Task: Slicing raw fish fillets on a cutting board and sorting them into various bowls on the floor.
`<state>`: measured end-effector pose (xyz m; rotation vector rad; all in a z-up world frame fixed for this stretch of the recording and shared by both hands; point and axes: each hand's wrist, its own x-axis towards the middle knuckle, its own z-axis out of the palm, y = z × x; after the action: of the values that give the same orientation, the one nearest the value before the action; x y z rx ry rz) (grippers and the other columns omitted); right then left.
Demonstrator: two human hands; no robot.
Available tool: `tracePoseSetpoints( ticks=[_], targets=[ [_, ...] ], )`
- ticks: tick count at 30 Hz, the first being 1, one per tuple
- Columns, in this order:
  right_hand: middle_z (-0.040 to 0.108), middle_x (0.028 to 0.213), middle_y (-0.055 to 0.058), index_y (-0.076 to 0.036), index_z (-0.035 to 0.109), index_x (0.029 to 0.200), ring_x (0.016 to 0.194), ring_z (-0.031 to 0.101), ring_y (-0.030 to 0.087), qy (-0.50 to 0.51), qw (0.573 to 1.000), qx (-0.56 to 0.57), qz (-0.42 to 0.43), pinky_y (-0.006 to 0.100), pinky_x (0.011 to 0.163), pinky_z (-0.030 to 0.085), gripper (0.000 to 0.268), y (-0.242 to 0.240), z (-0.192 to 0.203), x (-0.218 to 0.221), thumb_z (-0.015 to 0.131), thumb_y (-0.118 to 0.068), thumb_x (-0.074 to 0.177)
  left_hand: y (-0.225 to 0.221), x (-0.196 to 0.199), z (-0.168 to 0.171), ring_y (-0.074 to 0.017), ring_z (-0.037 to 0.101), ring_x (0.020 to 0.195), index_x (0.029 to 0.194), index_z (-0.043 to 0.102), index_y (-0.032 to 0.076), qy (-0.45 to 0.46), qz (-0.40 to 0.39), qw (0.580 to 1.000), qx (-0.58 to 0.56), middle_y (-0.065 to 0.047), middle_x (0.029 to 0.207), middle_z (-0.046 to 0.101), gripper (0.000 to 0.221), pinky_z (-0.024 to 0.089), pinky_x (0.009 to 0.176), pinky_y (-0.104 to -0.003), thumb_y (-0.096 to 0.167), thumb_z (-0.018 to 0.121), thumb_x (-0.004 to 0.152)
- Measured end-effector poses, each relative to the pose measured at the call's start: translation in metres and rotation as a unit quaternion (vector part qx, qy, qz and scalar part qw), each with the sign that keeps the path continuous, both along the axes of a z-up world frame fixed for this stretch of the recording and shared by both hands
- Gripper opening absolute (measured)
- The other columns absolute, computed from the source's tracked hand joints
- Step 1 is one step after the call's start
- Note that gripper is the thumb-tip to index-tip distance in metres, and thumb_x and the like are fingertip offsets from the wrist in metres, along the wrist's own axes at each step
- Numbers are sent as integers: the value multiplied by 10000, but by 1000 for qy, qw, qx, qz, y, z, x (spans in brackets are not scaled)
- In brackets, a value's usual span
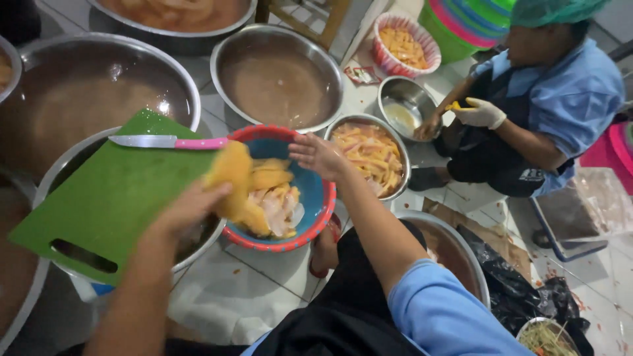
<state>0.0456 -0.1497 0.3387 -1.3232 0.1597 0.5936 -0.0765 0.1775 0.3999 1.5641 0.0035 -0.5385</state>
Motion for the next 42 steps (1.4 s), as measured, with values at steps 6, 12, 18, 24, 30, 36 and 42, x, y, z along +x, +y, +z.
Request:
tracePoseSetpoints(
  ticks=[6,12,18,24,30,36,42],
  targets=[
    [609,1222,84,-194,534,1242,1135,589,250,8,994,112,-14,391,951,443,490,41,36,7,470,-541,902,99,25,1,-330,538,1079,1273,556,138,-15,154,978,138,-152,1124,594,516,370,945,-517,465,632,880],
    [585,1175,123,-60,499,1236,1078,553,243,62,985,150,-54,377,900,410,499,85,63,-8,338,-439,953,138,20,37,-442,569,986,1287,499,-38,-1,152,906,395,-282,1144,574,470,436,838,-542,273,513,936],
    [594,1075,181,27,547,1170,891,554,244,-110,966,-233,-2,342,627,515,541,108,41,-12,497,-394,836,119,16,-38,-286,637,677,989,619,50,-135,131,761,621,-158,834,642,145,528,587,-417,119,514,917],
    [456,1360,115,-196,372,1403,1216,492,305,-409,649,-585,263,442,968,438,730,124,59,-38,610,-482,775,86,17,-111,-290,592,977,1154,589,99,-166,72,709,682,-125,1030,582,309,522,739,-457,187,532,863],
    [588,1172,160,-113,497,1289,1076,592,321,-553,621,-513,213,419,907,476,558,168,79,-82,565,-413,824,77,-28,-14,-393,383,1277,1306,496,124,-79,11,809,582,-190,1380,408,713,388,931,-589,440,731,711],
    [596,1201,77,-137,556,1245,1122,576,237,-669,633,-355,161,371,952,466,398,245,71,-102,546,-277,872,53,-51,14,-365,347,1320,1360,409,77,49,288,956,-36,-209,1422,376,555,371,995,-501,436,372,939],
    [618,1072,157,6,588,1127,1022,608,335,-717,651,-212,131,418,878,501,294,303,62,-125,487,-184,926,56,-34,-33,-211,588,1022,1112,546,106,95,384,773,-496,-96,1124,603,520,486,905,-345,547,326,948]
  ],
)
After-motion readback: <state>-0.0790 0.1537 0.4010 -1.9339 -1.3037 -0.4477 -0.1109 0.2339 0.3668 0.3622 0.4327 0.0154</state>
